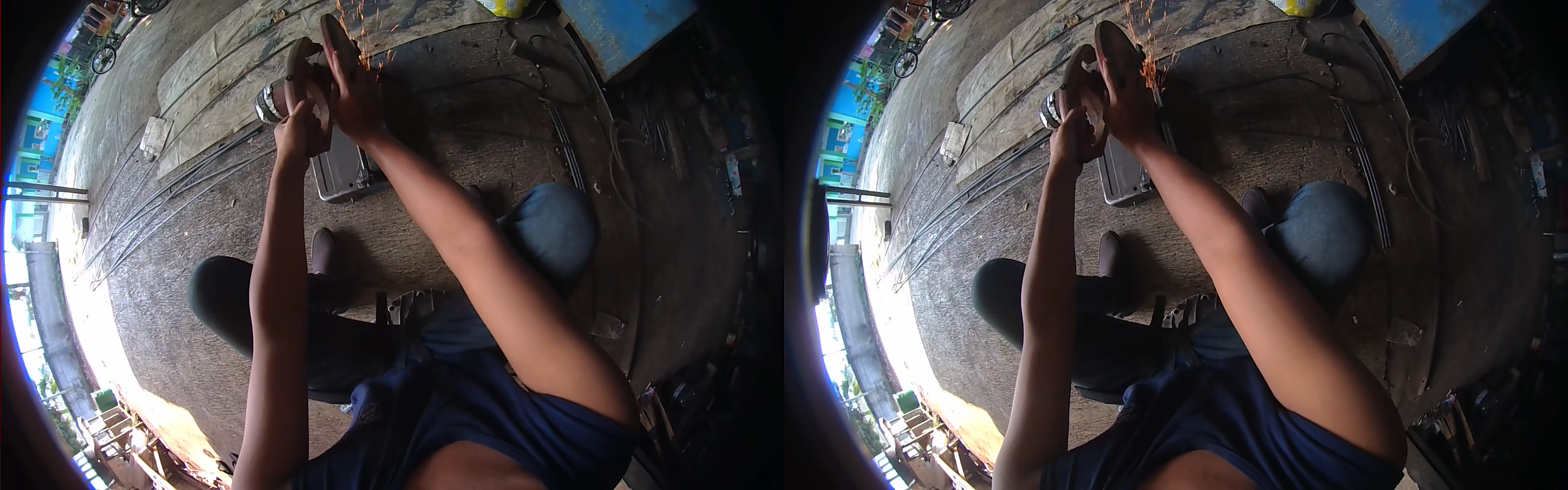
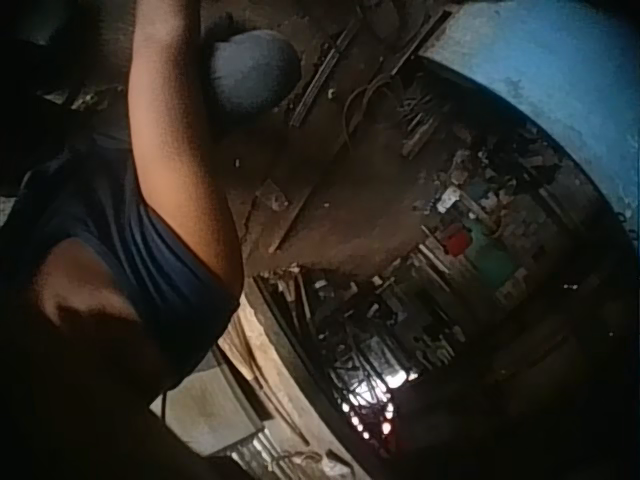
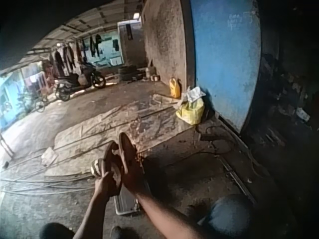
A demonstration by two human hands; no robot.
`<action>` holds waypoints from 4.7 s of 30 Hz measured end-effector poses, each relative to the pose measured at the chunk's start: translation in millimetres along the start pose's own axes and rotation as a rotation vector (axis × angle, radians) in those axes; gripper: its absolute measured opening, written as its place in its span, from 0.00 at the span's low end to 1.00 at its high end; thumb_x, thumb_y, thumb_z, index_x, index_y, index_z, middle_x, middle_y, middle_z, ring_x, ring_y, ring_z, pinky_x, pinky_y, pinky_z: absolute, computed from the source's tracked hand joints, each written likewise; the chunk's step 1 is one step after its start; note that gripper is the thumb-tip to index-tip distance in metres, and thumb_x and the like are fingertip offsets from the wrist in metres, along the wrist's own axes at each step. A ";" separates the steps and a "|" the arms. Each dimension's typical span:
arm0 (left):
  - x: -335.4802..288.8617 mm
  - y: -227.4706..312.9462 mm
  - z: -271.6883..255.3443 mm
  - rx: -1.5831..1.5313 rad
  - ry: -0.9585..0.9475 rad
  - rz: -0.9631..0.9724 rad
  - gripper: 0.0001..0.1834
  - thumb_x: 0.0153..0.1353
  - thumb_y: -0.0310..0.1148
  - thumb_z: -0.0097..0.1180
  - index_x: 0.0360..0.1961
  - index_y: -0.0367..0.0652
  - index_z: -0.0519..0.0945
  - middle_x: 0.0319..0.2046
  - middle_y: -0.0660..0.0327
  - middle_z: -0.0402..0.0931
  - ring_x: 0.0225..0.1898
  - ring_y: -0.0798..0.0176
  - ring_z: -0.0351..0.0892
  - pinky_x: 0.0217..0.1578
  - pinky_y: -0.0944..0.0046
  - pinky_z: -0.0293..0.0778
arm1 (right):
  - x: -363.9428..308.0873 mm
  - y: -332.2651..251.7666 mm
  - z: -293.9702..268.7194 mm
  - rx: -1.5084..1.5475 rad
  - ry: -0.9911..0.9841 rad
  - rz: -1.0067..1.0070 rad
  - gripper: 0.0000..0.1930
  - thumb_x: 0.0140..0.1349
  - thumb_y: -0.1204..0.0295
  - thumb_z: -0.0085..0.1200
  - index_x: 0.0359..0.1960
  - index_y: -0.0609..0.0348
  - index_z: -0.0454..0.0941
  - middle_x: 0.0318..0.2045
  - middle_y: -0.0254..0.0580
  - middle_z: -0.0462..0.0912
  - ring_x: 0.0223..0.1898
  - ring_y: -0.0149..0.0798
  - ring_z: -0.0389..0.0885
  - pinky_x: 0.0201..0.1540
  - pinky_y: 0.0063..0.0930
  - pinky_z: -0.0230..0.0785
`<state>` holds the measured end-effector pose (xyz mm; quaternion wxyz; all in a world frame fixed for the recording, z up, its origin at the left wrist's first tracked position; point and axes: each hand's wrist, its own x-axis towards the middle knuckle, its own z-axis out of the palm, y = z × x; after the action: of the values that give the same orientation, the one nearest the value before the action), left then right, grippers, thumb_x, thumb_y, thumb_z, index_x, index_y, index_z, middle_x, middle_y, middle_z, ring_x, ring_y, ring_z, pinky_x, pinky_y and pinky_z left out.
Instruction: Cutting and grinding metal rods using a circular chop saw.
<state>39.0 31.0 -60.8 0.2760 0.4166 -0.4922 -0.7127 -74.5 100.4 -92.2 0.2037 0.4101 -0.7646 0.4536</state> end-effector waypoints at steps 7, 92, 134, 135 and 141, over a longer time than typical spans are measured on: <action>6.1 -5.1 -1.4 0.003 0.011 -0.002 0.14 0.51 0.41 0.64 0.25 0.40 0.77 0.18 0.65 0.72 0.17 0.70 0.71 0.18 0.68 0.66 | -0.5 4.8 1.1 -0.030 -0.011 -0.027 0.32 0.58 0.67 0.53 0.66 0.53 0.60 0.39 0.56 0.73 0.41 0.56 0.73 0.42 0.48 0.69; -0.3 -8.7 -2.9 -0.018 0.010 0.040 0.12 0.54 0.39 0.63 0.27 0.42 0.78 0.18 0.68 0.71 0.17 0.73 0.69 0.18 0.70 0.65 | -5.1 -1.8 -2.3 0.008 -0.033 0.006 0.31 0.62 0.68 0.49 0.68 0.48 0.56 0.51 0.58 0.70 0.46 0.59 0.74 0.45 0.50 0.69; -7.9 -3.0 1.7 -0.026 0.048 0.018 0.12 0.53 0.37 0.64 0.22 0.43 0.75 0.15 0.69 0.69 0.14 0.74 0.67 0.16 0.70 0.63 | -8.1 1.6 2.5 -0.079 -0.002 -0.049 0.32 0.59 0.66 0.53 0.66 0.53 0.59 0.38 0.56 0.71 0.41 0.56 0.72 0.42 0.49 0.66; -8.1 -2.6 0.6 -0.026 0.051 0.018 0.12 0.53 0.36 0.64 0.23 0.43 0.75 0.15 0.69 0.69 0.14 0.74 0.67 0.16 0.70 0.62 | -7.9 -0.5 1.7 -0.096 -0.004 -0.054 0.32 0.59 0.66 0.53 0.66 0.53 0.59 0.38 0.56 0.71 0.41 0.56 0.72 0.42 0.49 0.67; -4.0 -6.6 -0.4 -0.015 0.050 0.042 0.13 0.52 0.37 0.65 0.22 0.43 0.75 0.16 0.68 0.70 0.15 0.73 0.68 0.16 0.70 0.64 | -7.4 2.4 4.2 -0.018 0.005 -0.042 0.32 0.60 0.66 0.53 0.66 0.52 0.59 0.41 0.57 0.70 0.40 0.57 0.73 0.41 0.49 0.68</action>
<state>41.5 36.4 -65.7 0.3063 0.4215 -0.4884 -0.7000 -71.9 100.6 -100.7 0.2189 0.4231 -0.7592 0.4435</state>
